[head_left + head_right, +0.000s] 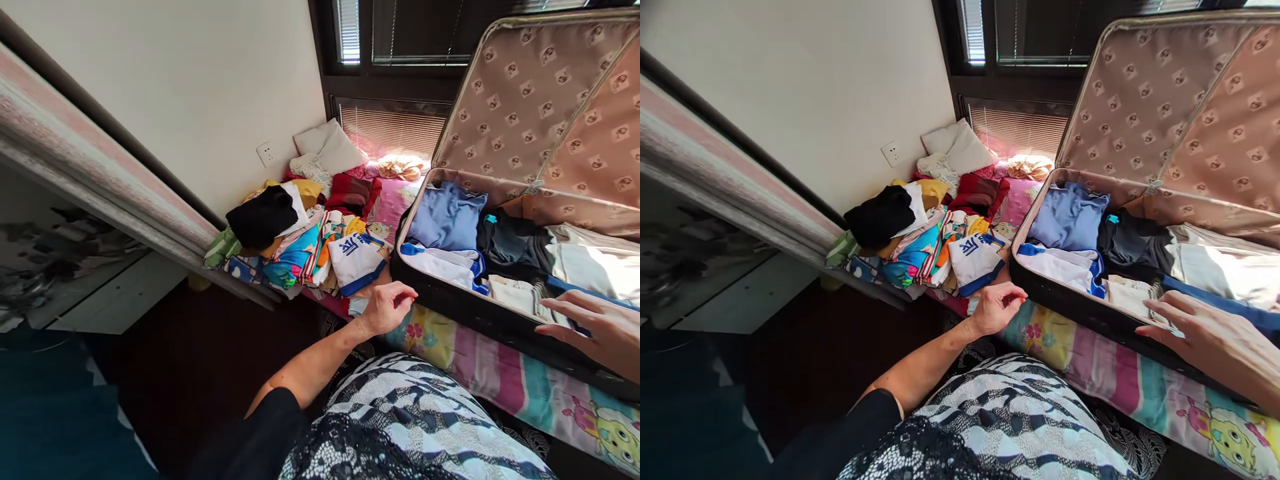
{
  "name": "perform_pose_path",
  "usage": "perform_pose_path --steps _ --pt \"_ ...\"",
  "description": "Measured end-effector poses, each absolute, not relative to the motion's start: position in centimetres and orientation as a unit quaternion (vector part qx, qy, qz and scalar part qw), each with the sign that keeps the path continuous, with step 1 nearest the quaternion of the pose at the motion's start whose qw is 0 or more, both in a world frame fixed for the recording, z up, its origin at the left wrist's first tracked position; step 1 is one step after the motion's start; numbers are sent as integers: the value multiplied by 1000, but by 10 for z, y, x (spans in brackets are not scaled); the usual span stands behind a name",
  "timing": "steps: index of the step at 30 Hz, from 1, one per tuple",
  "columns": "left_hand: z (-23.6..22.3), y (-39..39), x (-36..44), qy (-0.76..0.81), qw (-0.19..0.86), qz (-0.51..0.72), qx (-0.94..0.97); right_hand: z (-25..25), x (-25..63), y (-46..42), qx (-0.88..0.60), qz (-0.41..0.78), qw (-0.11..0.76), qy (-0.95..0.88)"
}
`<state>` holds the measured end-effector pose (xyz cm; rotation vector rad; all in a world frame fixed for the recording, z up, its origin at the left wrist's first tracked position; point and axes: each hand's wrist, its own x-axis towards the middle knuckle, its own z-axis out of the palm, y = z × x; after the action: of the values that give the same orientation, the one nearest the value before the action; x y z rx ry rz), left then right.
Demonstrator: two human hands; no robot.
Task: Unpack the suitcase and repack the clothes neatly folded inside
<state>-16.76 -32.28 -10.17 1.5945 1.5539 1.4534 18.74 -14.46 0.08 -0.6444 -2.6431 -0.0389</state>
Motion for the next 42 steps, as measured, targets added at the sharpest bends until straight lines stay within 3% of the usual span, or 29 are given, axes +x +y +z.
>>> perform_pose_path --steps 3,5,10,14,21,27,31,36,39,42 --pt "-116 -342 -198 614 229 565 501 7 133 -175 -146 -61 195 -968" --pt "-130 -353 -220 649 209 600 418 1 90 -199 -113 -22 212 -970" --pt "-173 -370 -256 696 172 664 212 -45 -16 -241 -64 113 181 -975" --pt "-191 -369 -257 687 212 681 135 -84 -81 -247 -73 84 143 -983" --pt "-170 -347 -261 608 330 716 93 -125 -146 -244 -100 3 69 -993" --pt "-152 -336 -257 556 366 735 130 -153 -165 -228 -130 15 112 -985" --pt "-138 -342 -256 538 359 741 180 -144 -170 -214 -161 144 207 -954" --pt "-116 -353 -265 558 266 740 264 -84 -167 -211 -260 415 368 -790" --pt "-103 -357 -266 566 202 750 278 -37 -144 -216 -277 583 393 -655" --pt "-93 -356 -259 534 213 767 286 1 -108 -213 -278 680 391 -554"
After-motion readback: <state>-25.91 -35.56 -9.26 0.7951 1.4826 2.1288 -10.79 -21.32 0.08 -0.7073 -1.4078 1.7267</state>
